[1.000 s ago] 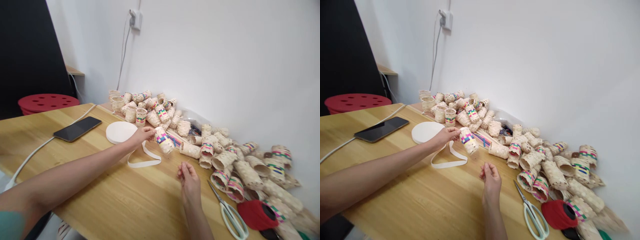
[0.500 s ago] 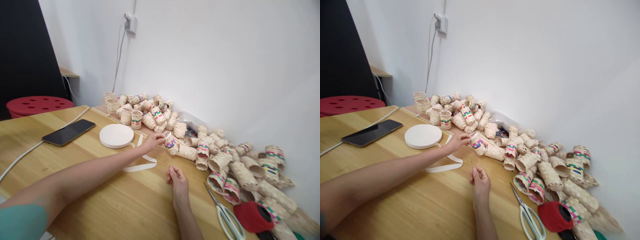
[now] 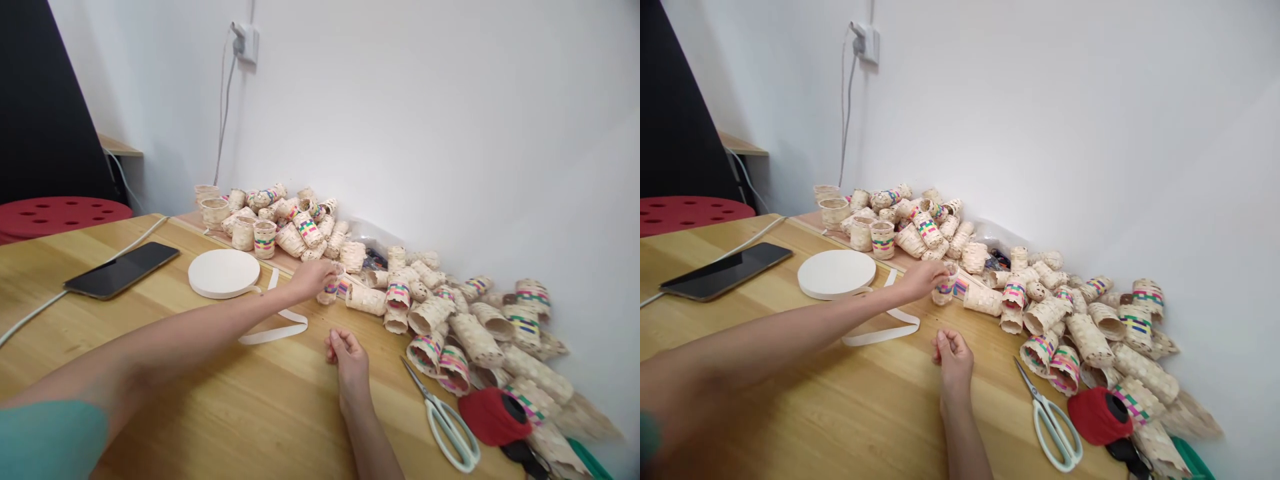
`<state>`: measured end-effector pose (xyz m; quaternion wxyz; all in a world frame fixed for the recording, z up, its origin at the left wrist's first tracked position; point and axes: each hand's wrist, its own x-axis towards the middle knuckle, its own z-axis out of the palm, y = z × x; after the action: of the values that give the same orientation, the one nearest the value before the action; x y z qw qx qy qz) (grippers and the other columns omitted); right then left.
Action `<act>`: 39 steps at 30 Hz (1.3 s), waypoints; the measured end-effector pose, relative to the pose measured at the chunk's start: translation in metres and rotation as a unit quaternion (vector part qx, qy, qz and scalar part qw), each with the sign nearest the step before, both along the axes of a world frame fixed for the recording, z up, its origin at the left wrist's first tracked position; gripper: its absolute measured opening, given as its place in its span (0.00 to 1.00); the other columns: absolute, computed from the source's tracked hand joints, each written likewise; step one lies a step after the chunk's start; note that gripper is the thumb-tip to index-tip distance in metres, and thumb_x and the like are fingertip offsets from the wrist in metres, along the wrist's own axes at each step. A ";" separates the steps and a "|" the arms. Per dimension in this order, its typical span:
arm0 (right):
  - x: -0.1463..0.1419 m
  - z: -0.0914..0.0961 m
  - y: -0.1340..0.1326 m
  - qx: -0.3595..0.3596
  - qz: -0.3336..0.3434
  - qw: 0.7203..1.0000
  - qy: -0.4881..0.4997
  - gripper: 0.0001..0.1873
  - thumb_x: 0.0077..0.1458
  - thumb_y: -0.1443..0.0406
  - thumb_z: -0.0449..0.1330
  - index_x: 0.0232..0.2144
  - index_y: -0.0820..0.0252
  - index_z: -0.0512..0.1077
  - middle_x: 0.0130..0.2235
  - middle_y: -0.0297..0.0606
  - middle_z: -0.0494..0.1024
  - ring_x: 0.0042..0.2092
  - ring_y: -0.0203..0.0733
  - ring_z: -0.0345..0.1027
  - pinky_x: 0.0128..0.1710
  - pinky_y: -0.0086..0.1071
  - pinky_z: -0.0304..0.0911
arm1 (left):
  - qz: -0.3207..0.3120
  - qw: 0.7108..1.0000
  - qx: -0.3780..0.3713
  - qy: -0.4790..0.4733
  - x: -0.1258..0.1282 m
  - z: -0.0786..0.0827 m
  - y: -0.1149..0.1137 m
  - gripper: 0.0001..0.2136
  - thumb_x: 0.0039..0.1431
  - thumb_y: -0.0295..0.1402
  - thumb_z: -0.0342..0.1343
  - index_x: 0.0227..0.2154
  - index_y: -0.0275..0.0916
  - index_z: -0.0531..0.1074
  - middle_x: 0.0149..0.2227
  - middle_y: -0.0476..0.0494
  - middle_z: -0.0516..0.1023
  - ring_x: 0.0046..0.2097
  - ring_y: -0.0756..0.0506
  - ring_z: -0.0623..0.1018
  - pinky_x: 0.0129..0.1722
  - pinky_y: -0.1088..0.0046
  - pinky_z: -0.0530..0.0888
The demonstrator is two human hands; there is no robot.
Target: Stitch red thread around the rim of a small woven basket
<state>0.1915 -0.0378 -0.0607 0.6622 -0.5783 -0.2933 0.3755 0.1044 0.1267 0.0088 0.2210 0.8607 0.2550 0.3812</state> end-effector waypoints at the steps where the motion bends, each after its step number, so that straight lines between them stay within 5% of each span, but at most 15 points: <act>1: 0.000 0.000 0.000 0.001 0.001 1.000 -0.002 0.25 0.31 0.48 0.70 0.24 0.61 0.71 0.21 0.31 0.73 0.19 0.30 0.58 0.19 0.25 0.55 | 0.008 1.000 0.007 -0.005 0.005 0.004 0.002 0.08 0.58 0.31 0.53 0.27 0.38 0.75 0.33 0.44 0.76 0.39 0.44 0.73 0.41 0.72 0.66; 5: 0.000 0.000 -0.001 0.007 0.005 1.000 -0.013 0.24 0.33 0.48 0.69 0.24 0.61 0.71 0.21 0.31 0.73 0.19 0.30 0.59 0.20 0.25 0.56 | 0.028 0.999 0.014 -0.028 0.026 0.007 0.013 0.09 0.60 0.29 0.50 0.31 0.37 0.75 0.39 0.41 0.76 0.44 0.43 0.73 0.47 0.70 0.66; 9: 0.000 0.000 -0.001 0.011 0.008 1.000 -0.021 0.23 0.35 0.49 0.69 0.25 0.61 0.71 0.21 0.31 0.73 0.19 0.30 0.59 0.20 0.25 0.56 | 0.039 0.998 -0.017 -0.035 0.028 -0.018 0.025 0.08 0.56 0.25 0.52 0.35 0.35 0.75 0.40 0.42 0.77 0.43 0.46 0.74 0.46 0.73 0.69; 13: 0.000 -0.001 -0.001 0.010 0.010 1.000 -0.024 0.22 0.36 0.49 0.69 0.24 0.61 0.71 0.22 0.31 0.73 0.20 0.30 0.60 0.20 0.25 0.56 | 0.106 0.992 -0.055 -0.043 0.004 -0.041 0.036 0.14 0.53 0.23 0.52 0.42 0.35 0.74 0.41 0.40 0.77 0.44 0.43 0.74 0.46 0.69 0.70; 18: -0.001 0.000 -0.002 0.008 0.009 1.000 -0.023 0.22 0.36 0.50 0.69 0.24 0.61 0.72 0.22 0.32 0.73 0.20 0.30 0.60 0.20 0.25 0.56 | 0.169 0.982 -0.050 -0.070 -0.016 -0.025 0.035 0.20 0.55 0.26 0.52 0.52 0.36 0.67 0.52 0.37 0.70 0.56 0.38 0.67 0.58 0.60 0.62; 26: 0.002 0.001 -0.005 0.020 -0.003 1.000 -0.007 0.22 0.36 0.50 0.70 0.26 0.61 0.72 0.23 0.33 0.74 0.20 0.31 0.60 0.20 0.26 0.57 | 0.024 0.996 -0.047 -0.077 -0.006 0.017 -0.022 0.17 0.55 0.26 0.52 0.48 0.37 0.72 0.49 0.41 0.73 0.45 0.44 0.74 0.49 0.67 0.70; 33: 0.004 0.010 -0.008 0.037 -0.011 0.998 0.054 0.26 0.33 0.50 0.71 0.30 0.60 0.72 0.25 0.31 0.73 0.23 0.31 0.63 0.24 0.27 0.61 | -0.112 0.977 -0.179 0.031 -0.042 -0.001 -0.070 0.17 0.61 0.32 0.48 0.52 0.38 0.70 0.38 0.46 0.78 0.23 0.53 0.72 0.24 0.78 0.68; 35: 0.003 0.012 -0.009 0.036 -0.014 0.997 0.061 0.25 0.33 0.51 0.71 0.30 0.60 0.72 0.26 0.30 0.73 0.24 0.31 0.63 0.25 0.27 0.61 | -0.103 0.981 -0.134 0.097 -0.057 -0.012 -0.074 0.16 0.60 0.31 0.49 0.49 0.39 0.71 0.39 0.46 0.78 0.28 0.50 0.75 0.29 0.77 0.69; 39: 0.000 0.011 -0.010 0.029 -0.012 0.997 0.064 0.23 0.33 0.53 0.72 0.29 0.60 0.72 0.25 0.30 0.72 0.23 0.30 0.61 0.23 0.25 0.59 | -0.109 0.966 0.087 0.216 -0.083 -0.031 -0.075 0.10 0.57 0.29 0.54 0.42 0.40 0.73 0.44 0.40 0.76 0.45 0.42 0.74 0.44 0.69 0.69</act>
<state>0.1917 -0.0481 -0.0501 0.7002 -0.5373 -0.2542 0.3954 0.0214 0.0517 -0.0224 0.1251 0.9611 0.1673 0.1808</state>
